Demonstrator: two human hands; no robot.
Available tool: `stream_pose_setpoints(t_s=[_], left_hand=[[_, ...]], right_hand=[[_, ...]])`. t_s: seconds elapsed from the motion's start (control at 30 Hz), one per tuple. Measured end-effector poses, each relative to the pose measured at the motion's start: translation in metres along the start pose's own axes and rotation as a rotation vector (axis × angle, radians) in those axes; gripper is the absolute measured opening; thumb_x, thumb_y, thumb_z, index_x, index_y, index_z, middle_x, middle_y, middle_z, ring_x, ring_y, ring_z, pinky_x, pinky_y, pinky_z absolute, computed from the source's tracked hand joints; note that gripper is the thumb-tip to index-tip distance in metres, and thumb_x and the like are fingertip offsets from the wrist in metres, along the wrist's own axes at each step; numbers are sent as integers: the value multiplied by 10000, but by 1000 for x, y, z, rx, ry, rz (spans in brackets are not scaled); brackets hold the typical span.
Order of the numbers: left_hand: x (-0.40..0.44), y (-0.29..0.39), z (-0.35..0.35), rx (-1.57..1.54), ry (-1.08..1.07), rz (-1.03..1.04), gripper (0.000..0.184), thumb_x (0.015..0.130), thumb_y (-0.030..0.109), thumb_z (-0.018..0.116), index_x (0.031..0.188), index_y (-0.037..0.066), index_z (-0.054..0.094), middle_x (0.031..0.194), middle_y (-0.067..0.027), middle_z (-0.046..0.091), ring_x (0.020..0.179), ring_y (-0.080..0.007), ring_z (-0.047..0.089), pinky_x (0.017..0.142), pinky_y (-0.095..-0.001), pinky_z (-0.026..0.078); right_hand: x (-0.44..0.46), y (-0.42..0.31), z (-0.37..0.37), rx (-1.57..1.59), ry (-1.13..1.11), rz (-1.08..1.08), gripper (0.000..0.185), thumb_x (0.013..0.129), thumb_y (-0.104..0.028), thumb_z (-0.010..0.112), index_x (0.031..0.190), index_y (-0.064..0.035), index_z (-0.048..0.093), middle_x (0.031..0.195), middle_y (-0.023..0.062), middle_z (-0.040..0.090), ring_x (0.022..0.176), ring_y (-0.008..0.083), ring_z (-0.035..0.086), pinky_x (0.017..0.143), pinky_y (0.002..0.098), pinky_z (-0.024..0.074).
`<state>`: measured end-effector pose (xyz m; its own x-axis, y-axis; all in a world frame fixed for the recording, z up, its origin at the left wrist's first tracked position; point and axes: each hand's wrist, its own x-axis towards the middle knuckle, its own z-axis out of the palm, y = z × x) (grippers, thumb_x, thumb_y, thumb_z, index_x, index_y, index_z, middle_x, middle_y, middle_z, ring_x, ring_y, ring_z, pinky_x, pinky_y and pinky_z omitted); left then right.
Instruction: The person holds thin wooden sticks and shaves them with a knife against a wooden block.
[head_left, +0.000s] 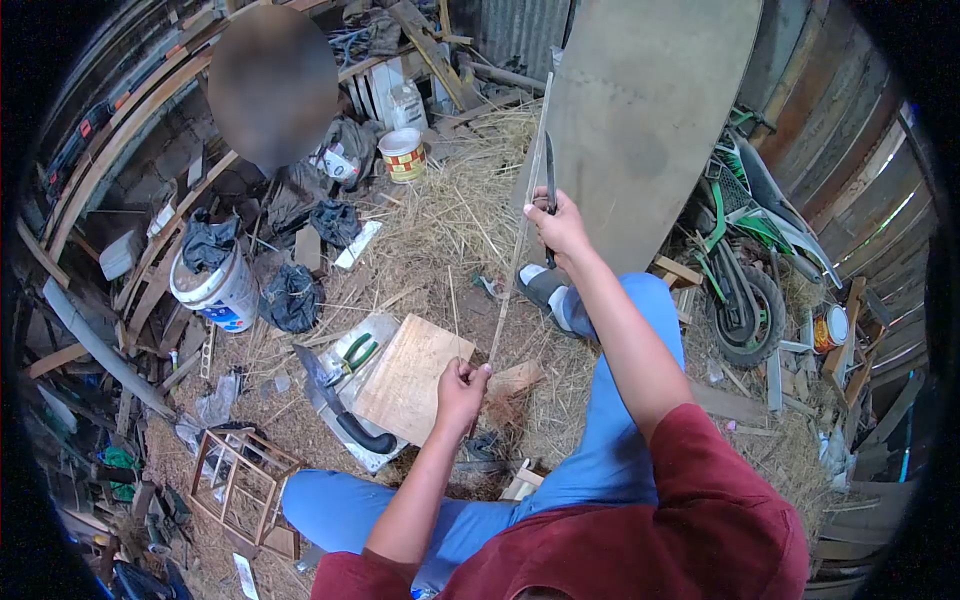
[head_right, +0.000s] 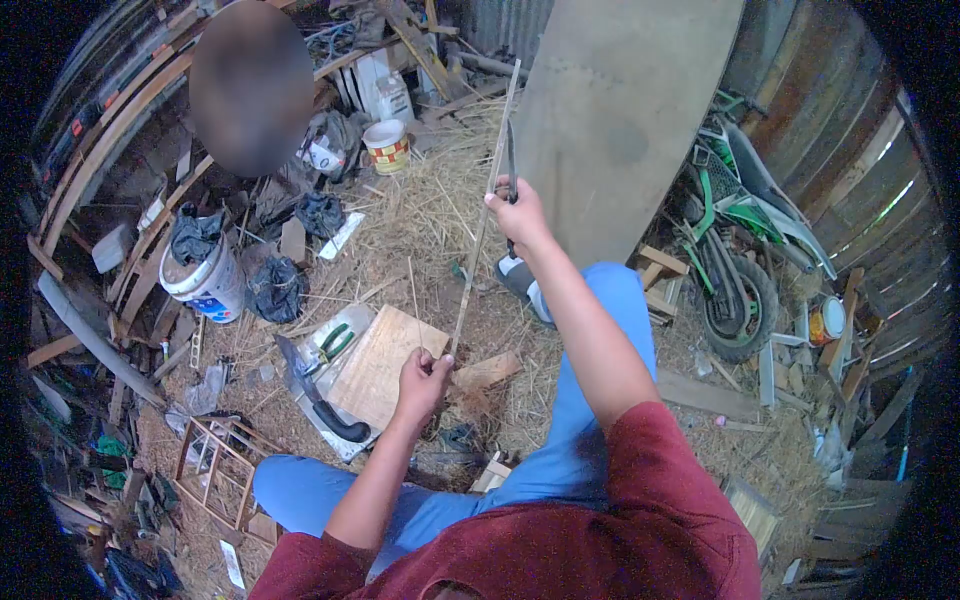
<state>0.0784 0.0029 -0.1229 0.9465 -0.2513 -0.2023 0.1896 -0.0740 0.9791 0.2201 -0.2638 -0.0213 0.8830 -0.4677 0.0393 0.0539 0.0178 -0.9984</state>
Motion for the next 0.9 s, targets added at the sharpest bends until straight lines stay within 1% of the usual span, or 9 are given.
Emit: stream_pose_setpoints(t_s=[0.07,0.17,0.23,0.43,0.53,0.6,0.7,0.77,0.9], left_hand=[[-1,4,2,19,10,25,390,947,104,705,814,148,340,692,55,404,580,-41,382,485,-252,326],[-1,9,2,-49,-5,3,380,943,108,716,811,129,360,692,35,462,589,-50,433,498,-250,361],[-3,17,4,-137,-29,-42,369,939,111,726,812,111,379,697,15,515,599,-55,476,509,-243,389],[-5,24,10,-235,-59,62,350,951,80,706,814,112,385,729,11,538,644,-58,485,572,-228,409],[0,26,9,-224,12,199,357,956,45,683,838,136,359,758,34,484,683,-43,428,621,-223,388],[0,28,7,-271,72,167,354,946,58,702,824,110,373,791,-4,570,747,-49,481,698,-225,415],[3,27,3,-245,119,197,354,942,47,698,838,113,366,795,-6,576,739,-52,482,679,-228,414],[4,27,2,-241,124,188,358,943,49,699,842,122,363,783,10,533,724,-48,458,663,-224,404],[3,23,-2,-251,120,143,360,938,65,712,845,125,369,769,25,494,697,-45,437,635,-225,396]], right_hand=[[-2,-2,0,-10,19,-5,340,882,-72,745,1190,-55,603,899,-4,576,773,105,531,636,272,447],[-2,-8,-3,49,-16,91,328,905,-83,738,1198,-59,592,845,-18,569,647,86,492,520,265,399],[4,-5,-6,308,-125,153,330,924,-105,735,1213,-60,582,782,-35,553,541,58,428,438,250,332],[0,-7,-13,410,-172,215,265,971,-205,697,1176,-63,606,806,-16,607,507,37,403,426,232,318],[-13,8,-10,409,-216,266,267,982,-277,681,1133,-60,638,846,6,638,492,52,391,421,240,322],[-31,12,1,310,-143,302,269,988,-300,672,1080,-50,635,815,-12,604,485,43,374,421,230,312],[-47,36,9,179,-48,346,291,980,-324,678,1031,-41,632,832,-16,618,477,31,358,420,225,305],[-55,50,13,164,-181,445,335,943,-334,715,1114,-52,659,854,17,639,484,71,401,420,257,328],[-80,41,41,88,-315,420,265,930,-291,727,1072,-78,657,803,0,602,475,55,402,400,247,307]])
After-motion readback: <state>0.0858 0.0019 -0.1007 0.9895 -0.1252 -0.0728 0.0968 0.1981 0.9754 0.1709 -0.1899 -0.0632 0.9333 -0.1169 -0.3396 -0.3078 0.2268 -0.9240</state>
